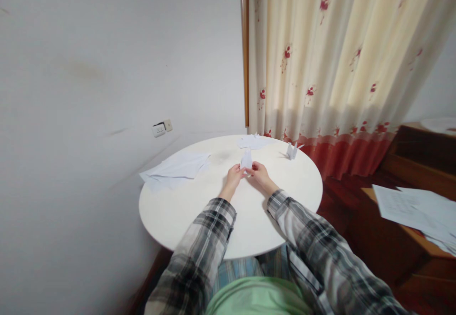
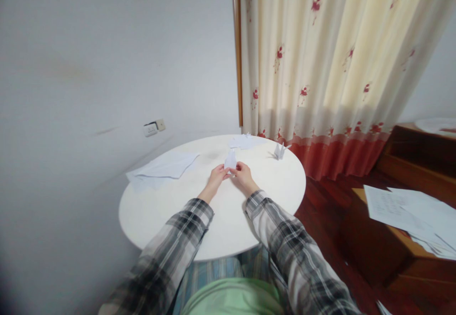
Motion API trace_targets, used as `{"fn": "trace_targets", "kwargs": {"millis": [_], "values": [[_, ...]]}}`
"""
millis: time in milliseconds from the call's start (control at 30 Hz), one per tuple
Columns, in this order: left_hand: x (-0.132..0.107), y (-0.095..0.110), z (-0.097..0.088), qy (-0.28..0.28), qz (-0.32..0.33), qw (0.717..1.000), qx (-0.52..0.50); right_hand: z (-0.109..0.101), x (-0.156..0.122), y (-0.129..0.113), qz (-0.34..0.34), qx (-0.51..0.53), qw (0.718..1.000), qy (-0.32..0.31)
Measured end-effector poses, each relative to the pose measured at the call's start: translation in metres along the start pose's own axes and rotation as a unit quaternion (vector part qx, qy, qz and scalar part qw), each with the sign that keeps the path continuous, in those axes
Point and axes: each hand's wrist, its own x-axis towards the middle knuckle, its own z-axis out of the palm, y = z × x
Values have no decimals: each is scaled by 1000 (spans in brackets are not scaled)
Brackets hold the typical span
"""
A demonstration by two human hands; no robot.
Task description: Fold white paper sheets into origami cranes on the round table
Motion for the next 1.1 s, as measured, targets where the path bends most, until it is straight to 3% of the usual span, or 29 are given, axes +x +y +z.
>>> {"fn": "trace_targets", "kwargs": {"millis": [200, 367, 633, 800, 933, 1100], "values": [[0, -1, -2, 10, 24, 1000, 17, -2, -2, -3, -33, -83, 996, -29], [2, -3, -5, 21, 37, 999, 30, 1, -5, -5, -27, -86, 995, -34], [9, -8, -8, 38, 91, 981, 168, 4, -4, -17, -50, 18, 995, 89], [2, -1, -5, 26, 123, 953, 275, -1, -4, -25, -93, 48, 989, 103], [-3, 6, -4, 60, 160, 926, 337, 0, -4, -25, -54, 59, 988, 135], [-8, 11, -3, 72, 169, 923, 339, 1, -3, -23, -9, 83, 992, 94]]}}
